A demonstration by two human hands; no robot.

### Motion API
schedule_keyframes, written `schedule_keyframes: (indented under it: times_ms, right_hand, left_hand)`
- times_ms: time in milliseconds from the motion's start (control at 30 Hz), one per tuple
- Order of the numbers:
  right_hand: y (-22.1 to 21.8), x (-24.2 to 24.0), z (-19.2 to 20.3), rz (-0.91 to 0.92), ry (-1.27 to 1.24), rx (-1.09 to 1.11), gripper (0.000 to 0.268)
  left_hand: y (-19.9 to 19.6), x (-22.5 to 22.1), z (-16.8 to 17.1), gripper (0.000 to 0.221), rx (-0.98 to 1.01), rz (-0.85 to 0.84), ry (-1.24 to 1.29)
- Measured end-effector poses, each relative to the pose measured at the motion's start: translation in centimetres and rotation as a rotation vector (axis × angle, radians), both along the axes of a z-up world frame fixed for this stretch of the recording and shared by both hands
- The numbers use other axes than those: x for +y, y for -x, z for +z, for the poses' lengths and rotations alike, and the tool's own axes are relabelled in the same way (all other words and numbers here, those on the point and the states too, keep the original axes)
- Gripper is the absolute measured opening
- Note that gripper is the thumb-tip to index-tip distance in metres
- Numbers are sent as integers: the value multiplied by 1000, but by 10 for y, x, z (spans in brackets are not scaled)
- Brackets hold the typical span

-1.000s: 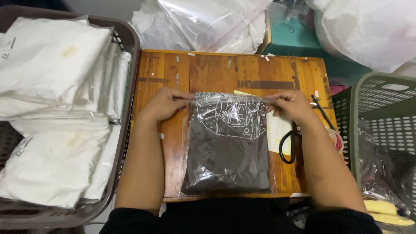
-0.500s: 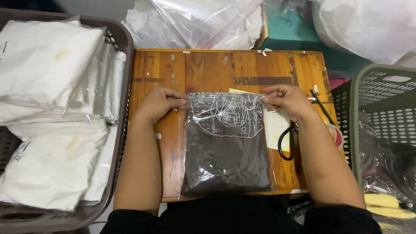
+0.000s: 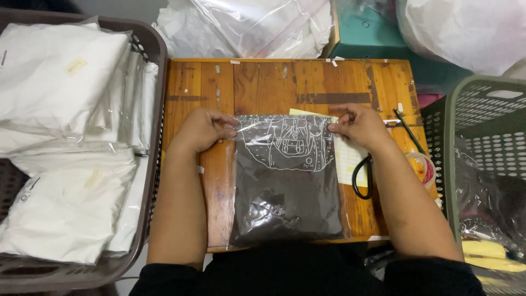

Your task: The person folds a dark t-shirt inside a clear plastic bag on a wooden table. They use scissors to cut a piece of tape and seal the bag. The person then uses a pen to write on a label attached to the package before placing it into a basket.

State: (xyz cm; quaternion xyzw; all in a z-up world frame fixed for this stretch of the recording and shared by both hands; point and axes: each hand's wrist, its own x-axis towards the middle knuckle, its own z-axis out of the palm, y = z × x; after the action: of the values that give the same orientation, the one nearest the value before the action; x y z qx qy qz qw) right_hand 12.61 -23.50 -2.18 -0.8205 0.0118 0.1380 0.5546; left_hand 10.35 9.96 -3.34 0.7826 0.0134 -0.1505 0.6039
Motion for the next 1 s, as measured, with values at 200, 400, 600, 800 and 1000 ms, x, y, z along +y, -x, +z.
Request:
schedule_keyframes:
  times_ms: [200, 400, 600, 800, 1000]
  right_hand:
    - [-2, -2, -15, 32, 395, -126, 41]
    - [3, -8, -24, 80, 650, -374, 35]
    - [4, 4, -25, 270, 664, -492, 8]
    - [6, 17, -15, 227, 686, -321, 12]
    - [28, 54, 29, 129, 780, -130, 43]
  left_hand:
    - [0, -6, -1, 28, -95, -37, -442]
    - [3, -15, 8, 25, -60, -55, -813]
    - [8, -29, 25, 16, -103, -148, -793]
    - [17, -43, 45, 12, -69, -150, -836]
    - [23, -61, 62, 58, -13, -110, -866]
